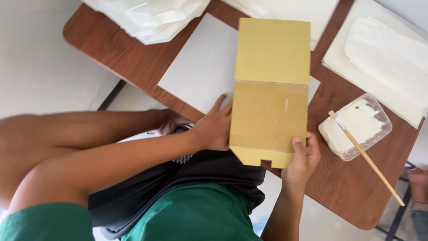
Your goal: Manually assembling bags by folding material sheets and applying glue with a brush.
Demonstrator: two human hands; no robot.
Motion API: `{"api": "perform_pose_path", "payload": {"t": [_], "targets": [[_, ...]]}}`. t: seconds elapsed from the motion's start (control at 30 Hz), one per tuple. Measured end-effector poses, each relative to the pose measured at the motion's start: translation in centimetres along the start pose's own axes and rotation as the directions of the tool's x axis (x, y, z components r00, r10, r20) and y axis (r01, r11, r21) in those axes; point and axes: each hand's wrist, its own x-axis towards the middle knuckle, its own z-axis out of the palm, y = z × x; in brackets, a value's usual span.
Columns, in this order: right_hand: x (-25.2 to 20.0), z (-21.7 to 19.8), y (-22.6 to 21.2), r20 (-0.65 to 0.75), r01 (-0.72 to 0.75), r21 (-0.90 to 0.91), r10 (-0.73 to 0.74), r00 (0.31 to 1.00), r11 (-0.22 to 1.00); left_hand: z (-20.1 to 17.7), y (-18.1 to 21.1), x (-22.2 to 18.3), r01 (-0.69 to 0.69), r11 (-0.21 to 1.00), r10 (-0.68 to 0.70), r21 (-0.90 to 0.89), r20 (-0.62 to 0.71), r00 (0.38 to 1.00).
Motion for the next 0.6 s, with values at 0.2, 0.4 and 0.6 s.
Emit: {"api": "perform_pose_path", "payload": {"t": [0.2,0.4,0.6], "targets": [[1.0,-1.3,2.3,-0.087,0.031,0.070,-0.024,0.996,0.997,1.7,0.1,-0.1,-0.017,0.999,0.014,-0.030,-0.109,0.994],[1.2,-2.0,3.1,-0.155,0.037,0.016,-0.034,0.987,0.999,1.5,-0.4,-0.2,-0.047,0.995,0.040,-0.090,-0.079,0.996],[1.6,-2.7,4.0,-0.168,0.063,-0.034,-0.068,0.984,0.997,1.1,-0.3,-0.3,-0.050,0.995,0.034,-0.083,-0.190,0.981]]}}
